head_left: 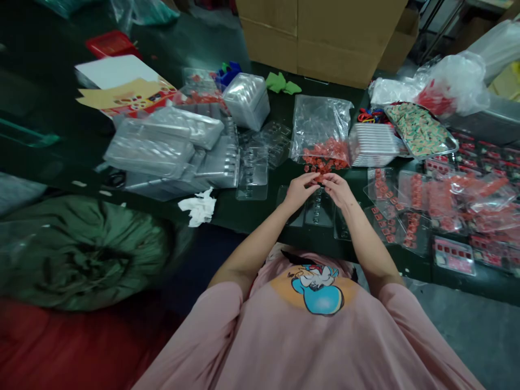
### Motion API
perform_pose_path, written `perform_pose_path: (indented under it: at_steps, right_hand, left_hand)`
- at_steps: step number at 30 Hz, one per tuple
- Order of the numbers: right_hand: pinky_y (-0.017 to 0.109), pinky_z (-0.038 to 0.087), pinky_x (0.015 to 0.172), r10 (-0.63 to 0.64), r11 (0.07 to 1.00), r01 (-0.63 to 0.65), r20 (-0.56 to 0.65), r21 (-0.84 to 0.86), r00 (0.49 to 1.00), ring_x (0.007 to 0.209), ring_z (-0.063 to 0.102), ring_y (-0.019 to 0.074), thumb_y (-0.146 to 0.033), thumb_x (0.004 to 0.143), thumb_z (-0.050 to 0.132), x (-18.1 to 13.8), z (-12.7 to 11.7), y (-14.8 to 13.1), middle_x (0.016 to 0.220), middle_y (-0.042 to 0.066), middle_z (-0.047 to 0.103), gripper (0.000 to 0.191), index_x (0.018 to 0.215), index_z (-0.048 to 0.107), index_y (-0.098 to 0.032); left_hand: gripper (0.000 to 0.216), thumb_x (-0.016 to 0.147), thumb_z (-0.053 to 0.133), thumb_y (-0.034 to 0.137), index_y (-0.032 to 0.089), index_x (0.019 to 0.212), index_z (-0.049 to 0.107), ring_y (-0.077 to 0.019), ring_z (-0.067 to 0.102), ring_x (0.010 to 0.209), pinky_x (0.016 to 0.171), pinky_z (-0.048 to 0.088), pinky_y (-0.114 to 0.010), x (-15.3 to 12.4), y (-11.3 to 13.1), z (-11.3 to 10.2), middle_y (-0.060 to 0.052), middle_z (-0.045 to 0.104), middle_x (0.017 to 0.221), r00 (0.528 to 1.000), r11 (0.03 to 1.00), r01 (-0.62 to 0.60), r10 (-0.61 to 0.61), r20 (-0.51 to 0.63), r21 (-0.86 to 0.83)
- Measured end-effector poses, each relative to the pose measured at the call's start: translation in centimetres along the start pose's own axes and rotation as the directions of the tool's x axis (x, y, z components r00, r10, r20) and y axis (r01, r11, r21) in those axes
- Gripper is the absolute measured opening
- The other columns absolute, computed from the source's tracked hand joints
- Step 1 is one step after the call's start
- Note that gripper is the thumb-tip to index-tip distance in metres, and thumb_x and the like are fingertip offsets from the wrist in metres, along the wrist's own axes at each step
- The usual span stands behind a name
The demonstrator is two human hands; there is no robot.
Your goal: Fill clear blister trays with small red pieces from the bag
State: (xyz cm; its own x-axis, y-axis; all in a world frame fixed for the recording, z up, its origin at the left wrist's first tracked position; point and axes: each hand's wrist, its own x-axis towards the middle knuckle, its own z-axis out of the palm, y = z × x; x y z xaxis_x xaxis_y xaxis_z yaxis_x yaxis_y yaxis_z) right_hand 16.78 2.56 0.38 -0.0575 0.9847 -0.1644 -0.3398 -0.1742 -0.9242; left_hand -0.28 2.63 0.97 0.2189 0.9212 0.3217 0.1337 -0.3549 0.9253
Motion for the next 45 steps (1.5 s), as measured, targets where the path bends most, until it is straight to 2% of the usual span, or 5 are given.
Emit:
perform_pose_path:
  at_steps: [9,19,34,41,45]
  right_hand:
    - [0.025,0.049,0.071,-0.078,0.989,0.088,0.089,-0.116,0.993,0.08,0.062,0.0121,-0.038,0.064,0.079,-0.3,2.5,1.0,0.09,-0.001,0.069,0.031,0.087,0.064,-0.022]
    - [0.028,0.049,0.076,-0.155,0.93,0.2,0.166,-0.307,0.974,0.073,0.061,0.0119,-0.028,0.064,0.073,1.1,6.1,-0.4,0.076,-0.003,0.064,0.023,0.08,0.06,-0.02]
    - [0.019,0.035,0.051,0.135,0.987,-0.106,0.278,-0.117,0.951,0.052,0.045,0.0051,-0.032,0.054,0.084,-1.4,6.5,-1.8,0.059,-0.008,0.053,0.039,0.069,0.051,-0.019]
    - [0.018,0.032,0.049,0.156,0.986,-0.129,0.318,-0.104,0.935,0.05,0.042,0.0043,-0.028,0.054,0.084,-2.3,6.2,-2.5,0.057,-0.008,0.053,0.036,0.067,0.051,-0.019]
    - [0.019,0.035,0.052,0.171,0.983,-0.134,0.379,-0.122,0.91,0.053,0.046,0.0058,-0.026,0.054,0.084,-4.2,4.8,-3.8,0.061,-0.006,0.058,0.035,0.067,0.052,-0.019]
  left_hand:
    - [0.027,0.074,0.072,0.029,0.015,0.097,0.07,-0.0178,0.067,0.084,0.084,0.052,-0.034,-0.1,-0.7,-0.6,-0.007,0.073,0.094,0.952,0.905,0.25,-0.294,-0.082,-0.345]
    - [0.018,0.071,0.078,0.02,0.016,0.078,0.062,-0.0065,0.058,0.064,0.067,0.047,-0.019,0.3,0.7,-1.9,0.001,0.066,0.075,0.828,0.612,0.264,-0.54,-0.15,-0.745]
    - [0.011,0.083,0.065,0.009,0.015,0.076,0.057,-0.0035,0.05,0.05,0.054,0.042,-0.016,-0.6,1.8,-2.3,0.003,0.059,0.065,0.716,0.336,0.337,-0.698,0.007,-0.88]
    - [0.011,0.084,0.064,0.009,0.017,0.079,0.058,-0.0051,0.053,0.054,0.061,0.048,-0.018,-0.6,1.5,-1.7,0.002,0.059,0.069,0.662,0.326,0.385,-0.75,0.012,-0.863]
    - [0.017,0.093,0.049,0.006,0.018,0.082,0.056,-0.004,0.047,0.051,0.06,0.046,-0.017,0.1,1.5,-4.7,0.004,0.054,0.065,0.625,0.371,0.314,-0.773,-0.103,-0.874]
